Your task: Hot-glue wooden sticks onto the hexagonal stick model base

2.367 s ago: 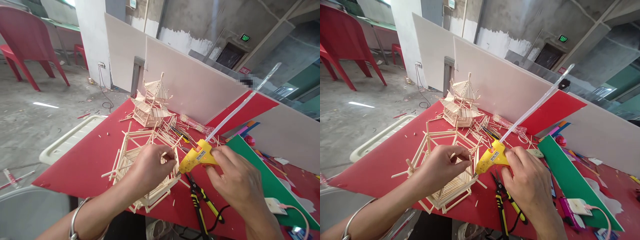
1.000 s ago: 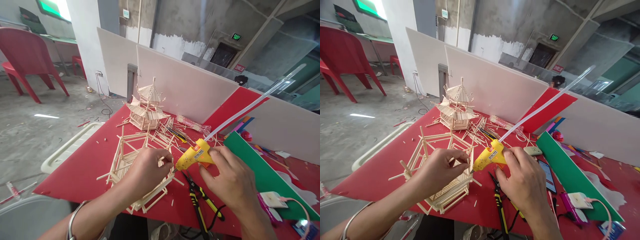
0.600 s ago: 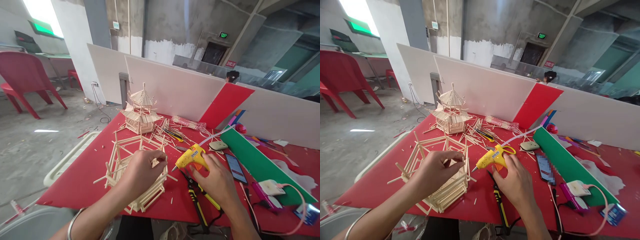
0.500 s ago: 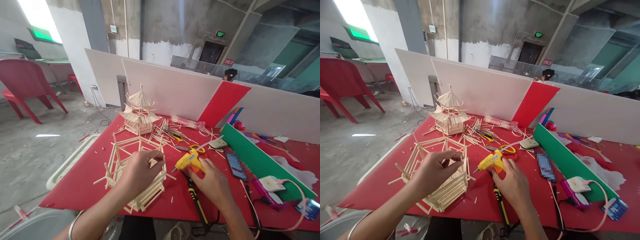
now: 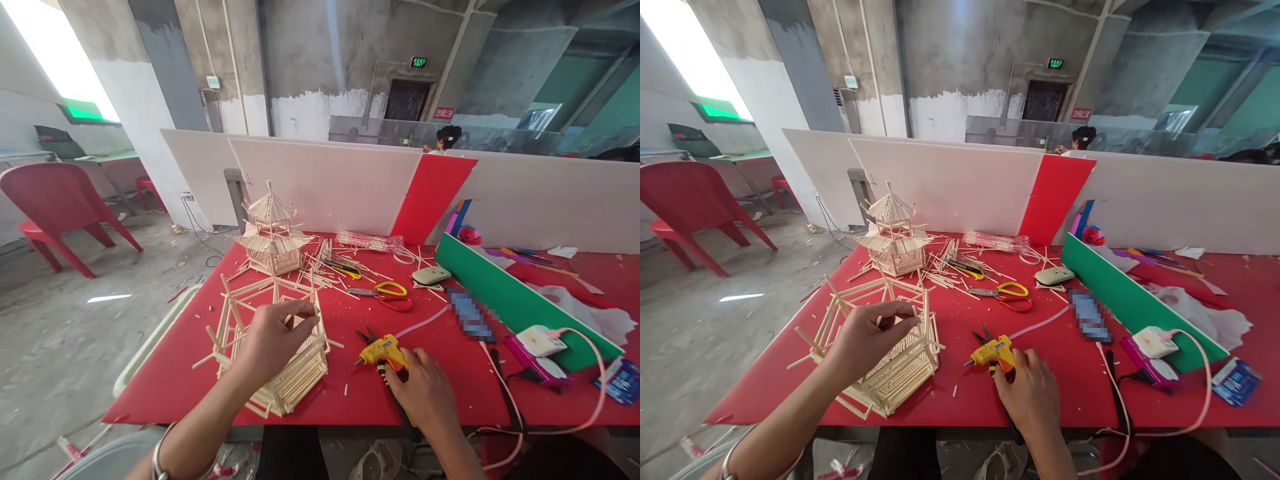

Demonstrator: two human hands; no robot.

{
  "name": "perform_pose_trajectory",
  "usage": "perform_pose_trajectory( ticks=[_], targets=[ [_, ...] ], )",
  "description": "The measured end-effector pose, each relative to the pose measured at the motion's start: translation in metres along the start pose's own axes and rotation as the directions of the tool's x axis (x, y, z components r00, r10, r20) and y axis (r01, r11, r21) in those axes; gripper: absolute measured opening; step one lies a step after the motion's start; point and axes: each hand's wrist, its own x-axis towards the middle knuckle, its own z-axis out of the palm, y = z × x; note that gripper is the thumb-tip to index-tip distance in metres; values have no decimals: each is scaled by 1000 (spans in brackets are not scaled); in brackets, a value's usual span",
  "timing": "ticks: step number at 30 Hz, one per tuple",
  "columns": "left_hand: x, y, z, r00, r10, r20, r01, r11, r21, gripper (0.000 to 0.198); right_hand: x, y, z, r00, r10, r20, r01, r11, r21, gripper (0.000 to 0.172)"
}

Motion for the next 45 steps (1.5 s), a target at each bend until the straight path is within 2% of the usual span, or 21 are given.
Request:
perform_pose_trajectory(
  ticks=[4,7,9,12,15,17,21,29,45],
  targets=[
    [-1,1,1,1000,5,-11,-5,1000,11,18,1,0,-9,998,-20,-65,23,998,59,40],
    [-2,3,1,1000,1,-8,-1,1000,1,19,9,-12,-28,995,-52,-84,74,955,287,37],
    [-3,4,0,1000,-7,-4,7,1000,2,19,19,-28,-47,992,-101,-78,126,858,499,33],
    [-3,6,-1,1000,-12,7,11,1000,11,19,41,-57,-78,972,-199,-126,226,645,730,28],
    [-3,6,-2,999,10,39,-10,1000,6,21,67,-82,-102,940,-283,-192,313,485,817,26],
    [-2,6,-2,998,22,56,-22,1000,0,22,83,-94,-109,913,-352,-203,353,438,827,28],
    [0,5,-2,997,11,72,-11,1000,2,25,101,-108,-107,863,-451,-227,416,381,826,24],
    [0,-2,-3,992,-28,121,24,999,34,25,103,-110,-99,838,-469,-278,453,317,833,21],
    [-1,-5,-1,993,-6,119,0,999,54,23,102,-107,-100,829,-487,-275,445,276,852,23]
  ],
)
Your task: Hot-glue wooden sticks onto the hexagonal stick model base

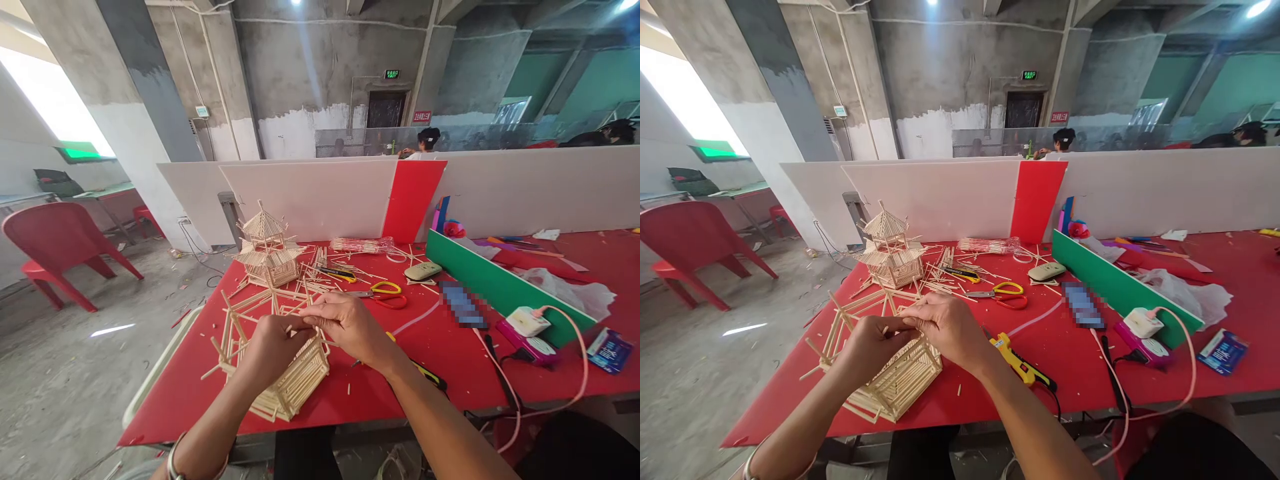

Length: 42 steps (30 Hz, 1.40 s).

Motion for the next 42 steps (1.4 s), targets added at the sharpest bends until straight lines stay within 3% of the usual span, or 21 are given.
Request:
perform_pose_trajectory(
  ticks=[16,29,36,42],
  targets=[
    [2,-9,2,997,-61,51,67,992,-110,25,-2,0,-1,1000,27,1,-27,1000,-12,24],
    [2,-6,1,995,-81,60,86,992,-93,24,-8,1,-1,995,94,11,-94,995,-29,43],
    [3,-8,2,995,-82,60,89,989,-120,24,-6,3,1,997,52,-55,-52,999,-1,25],
    [2,-6,0,998,-34,58,41,992,-118,22,-5,4,4,999,38,-34,-38,999,0,24]
  ],
)
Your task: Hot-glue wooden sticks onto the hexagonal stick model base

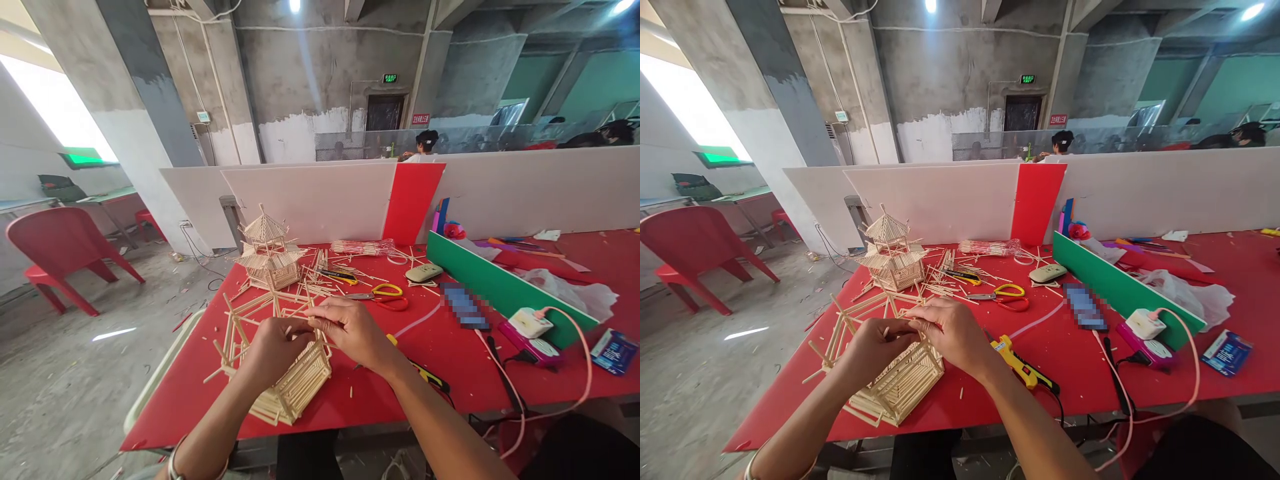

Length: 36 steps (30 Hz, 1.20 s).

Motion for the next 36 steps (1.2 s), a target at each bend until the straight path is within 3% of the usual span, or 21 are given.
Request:
perform_pose_trajectory(
  ticks=[36],
  targets=[
    [2,-8,1,1000,18,16,-18,1000,7,26,-1,0,1,1000,28,12,-28,999,-27,30]
  ],
)
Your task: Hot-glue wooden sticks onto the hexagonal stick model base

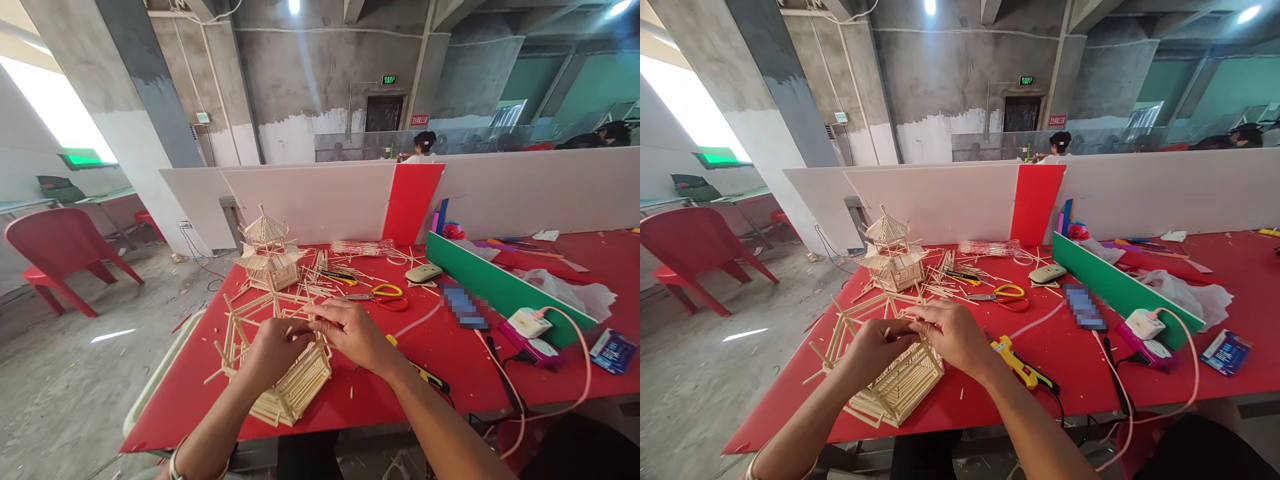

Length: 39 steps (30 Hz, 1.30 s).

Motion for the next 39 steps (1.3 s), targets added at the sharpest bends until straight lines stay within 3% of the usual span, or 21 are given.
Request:
perform_pose_trajectory(
  ticks=[23,32,39],
  targets=[
    [-1,5,-2,1000,4,16,-4,1000,31,21,-2,-2,0,1000,30,10,-30,999,-11,30],
    [-2,7,-2,999,-31,15,32,998,-48,21,-13,-3,-1,996,86,-17,-86,996,-3,44],
    [-3,12,-3,999,-41,18,41,999,8,20,-32,3,10,966,235,-107,-234,972,20,12]
  ],
)
